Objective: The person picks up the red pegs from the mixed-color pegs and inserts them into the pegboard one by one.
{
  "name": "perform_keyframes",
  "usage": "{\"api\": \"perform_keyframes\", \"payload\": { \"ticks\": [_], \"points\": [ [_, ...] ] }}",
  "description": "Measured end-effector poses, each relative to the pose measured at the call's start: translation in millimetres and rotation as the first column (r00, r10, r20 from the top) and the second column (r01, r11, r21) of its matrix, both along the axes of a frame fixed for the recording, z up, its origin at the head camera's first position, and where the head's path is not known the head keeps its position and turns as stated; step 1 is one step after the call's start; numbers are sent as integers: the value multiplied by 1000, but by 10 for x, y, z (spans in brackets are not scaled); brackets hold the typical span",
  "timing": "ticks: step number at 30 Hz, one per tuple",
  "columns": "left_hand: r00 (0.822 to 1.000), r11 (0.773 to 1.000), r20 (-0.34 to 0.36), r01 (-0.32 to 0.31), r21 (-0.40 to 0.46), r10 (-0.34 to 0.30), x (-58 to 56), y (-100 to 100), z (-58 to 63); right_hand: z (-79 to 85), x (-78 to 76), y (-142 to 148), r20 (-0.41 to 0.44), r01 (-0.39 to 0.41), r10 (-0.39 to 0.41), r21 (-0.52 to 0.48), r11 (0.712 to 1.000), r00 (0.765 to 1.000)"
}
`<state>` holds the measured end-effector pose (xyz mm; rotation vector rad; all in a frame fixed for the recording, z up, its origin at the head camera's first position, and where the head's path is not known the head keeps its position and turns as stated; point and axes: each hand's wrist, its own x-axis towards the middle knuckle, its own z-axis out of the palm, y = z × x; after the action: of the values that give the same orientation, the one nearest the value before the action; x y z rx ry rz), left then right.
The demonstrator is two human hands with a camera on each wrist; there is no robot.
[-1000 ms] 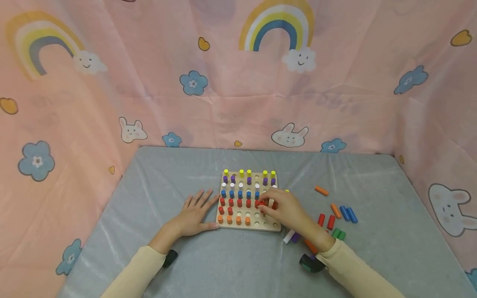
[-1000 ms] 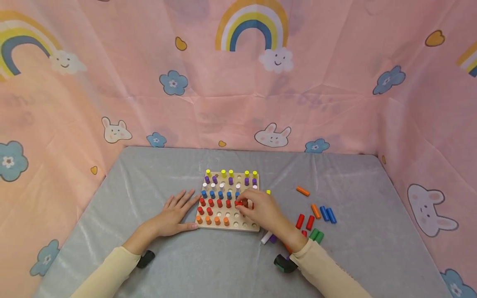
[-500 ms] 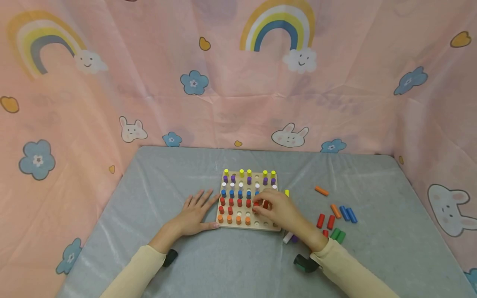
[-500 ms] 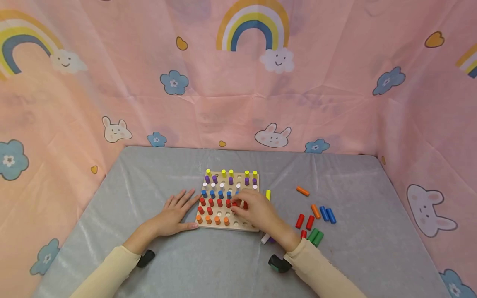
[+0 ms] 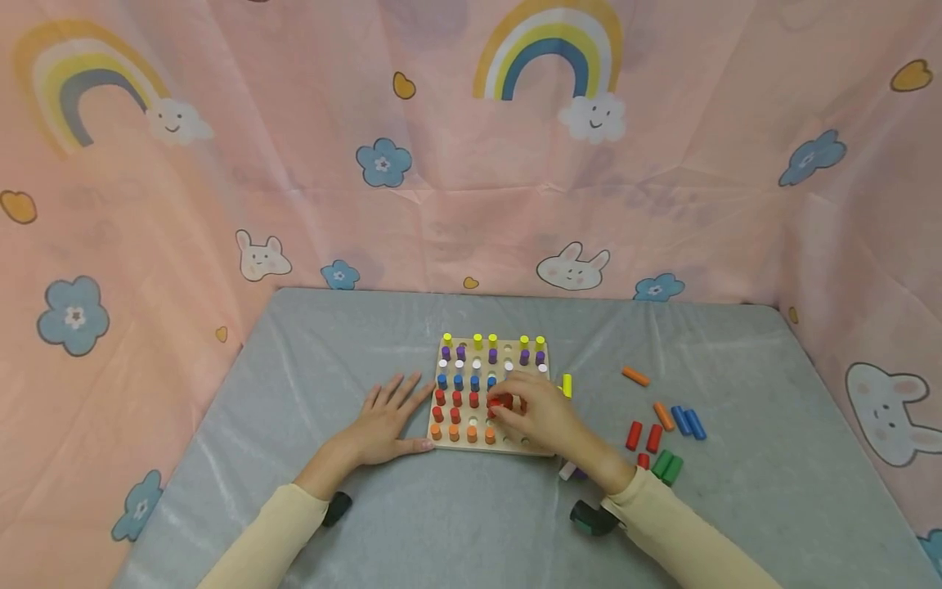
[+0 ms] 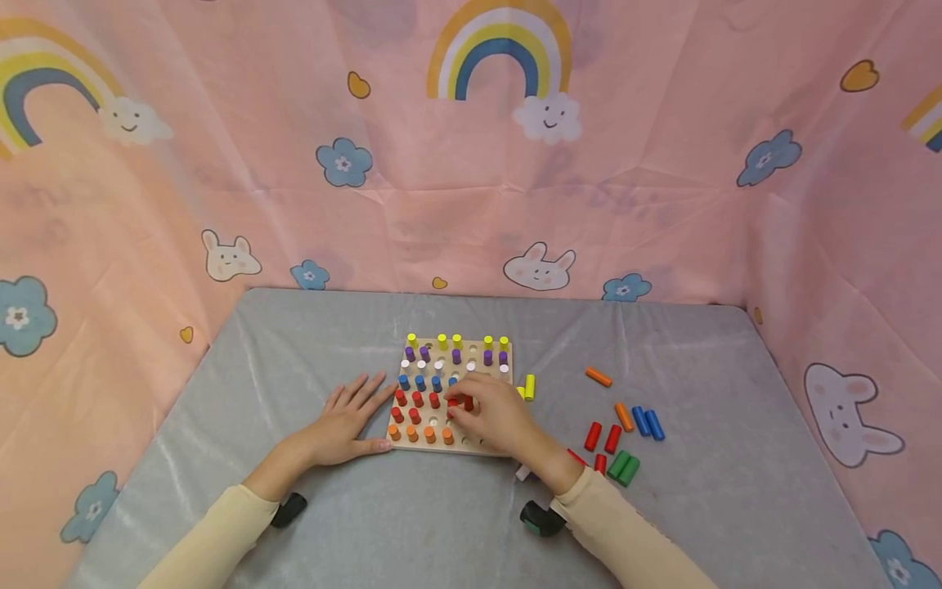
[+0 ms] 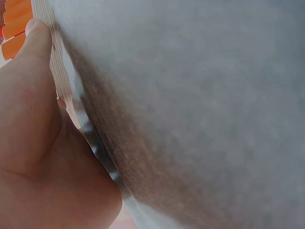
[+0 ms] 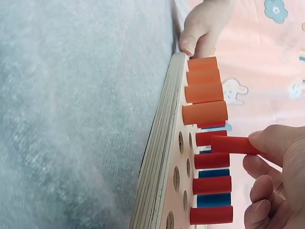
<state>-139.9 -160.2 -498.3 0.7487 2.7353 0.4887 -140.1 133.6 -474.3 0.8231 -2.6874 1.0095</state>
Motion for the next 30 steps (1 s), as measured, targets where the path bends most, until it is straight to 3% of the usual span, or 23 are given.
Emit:
{"api": "perform_keyframes", "payload": {
  "ticks": [8,17,22,30],
  "points": [
    [1000,1000,15,-10,-24,10,1,15,23,3,4,-59,25,2,-1,-7,1000,1000],
    [1000,999,24,-15,28,14,-17,-27,-96,-12,11,-118,40,2,-1,-22,1000,999],
    [1000,1000,2,-17,9,17,-41,-38,-177,-14,16,-145,35,2,-1,-20,1000,999],
    [1000,999,17,-26,22,25,-26,-22,-139,-28,8,-179,48,-4,4,-4,1000,999]
  ]
}}
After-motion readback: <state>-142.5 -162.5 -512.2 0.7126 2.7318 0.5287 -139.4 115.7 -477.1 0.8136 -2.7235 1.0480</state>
